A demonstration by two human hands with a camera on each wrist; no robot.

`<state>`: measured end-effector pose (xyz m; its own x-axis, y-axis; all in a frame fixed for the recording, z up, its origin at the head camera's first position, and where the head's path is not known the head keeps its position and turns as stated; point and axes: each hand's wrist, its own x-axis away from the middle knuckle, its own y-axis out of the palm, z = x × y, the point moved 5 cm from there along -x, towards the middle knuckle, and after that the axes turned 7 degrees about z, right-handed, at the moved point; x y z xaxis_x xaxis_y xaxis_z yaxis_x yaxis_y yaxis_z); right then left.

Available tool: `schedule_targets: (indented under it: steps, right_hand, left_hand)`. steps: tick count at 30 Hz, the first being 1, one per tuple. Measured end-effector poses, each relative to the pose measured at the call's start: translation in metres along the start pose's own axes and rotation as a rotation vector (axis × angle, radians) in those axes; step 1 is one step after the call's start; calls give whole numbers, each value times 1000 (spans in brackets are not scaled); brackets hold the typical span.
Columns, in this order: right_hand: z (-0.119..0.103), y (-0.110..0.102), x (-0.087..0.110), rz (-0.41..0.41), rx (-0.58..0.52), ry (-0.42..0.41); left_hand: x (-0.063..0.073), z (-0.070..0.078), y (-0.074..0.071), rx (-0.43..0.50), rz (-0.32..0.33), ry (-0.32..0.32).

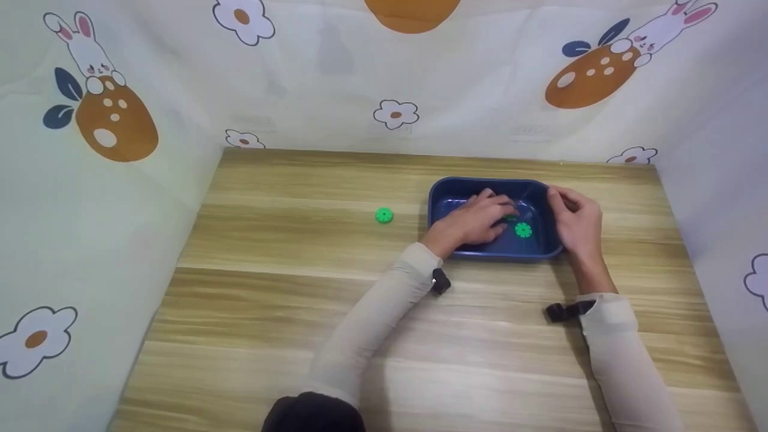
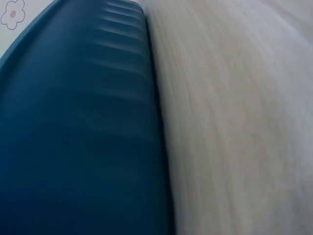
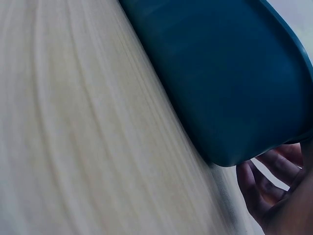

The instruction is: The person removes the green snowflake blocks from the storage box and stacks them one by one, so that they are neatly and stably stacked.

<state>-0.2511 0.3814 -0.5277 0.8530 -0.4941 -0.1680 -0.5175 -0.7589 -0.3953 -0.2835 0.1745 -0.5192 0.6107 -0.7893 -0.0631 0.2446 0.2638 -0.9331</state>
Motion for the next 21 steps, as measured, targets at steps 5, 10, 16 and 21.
schedule_targets:
  steps: [5, 10, 16, 21]
  right_hand:
    - [4, 1, -1, 0, -3, 23]
    - [4, 2, 0, -2, -4, 35]
    - [3, 1, 0, 2, -9, 14]
    - [4, 1, -1, -1, -3, 26]
  left_hand:
    - [-1, -3, -3, -32, 46, 3]
    - [0, -4, -4, -57, 67, 17]
    - [1, -4, -4, -25, 98, 35]
    - [1, -3, -4, -21, 100, 35]
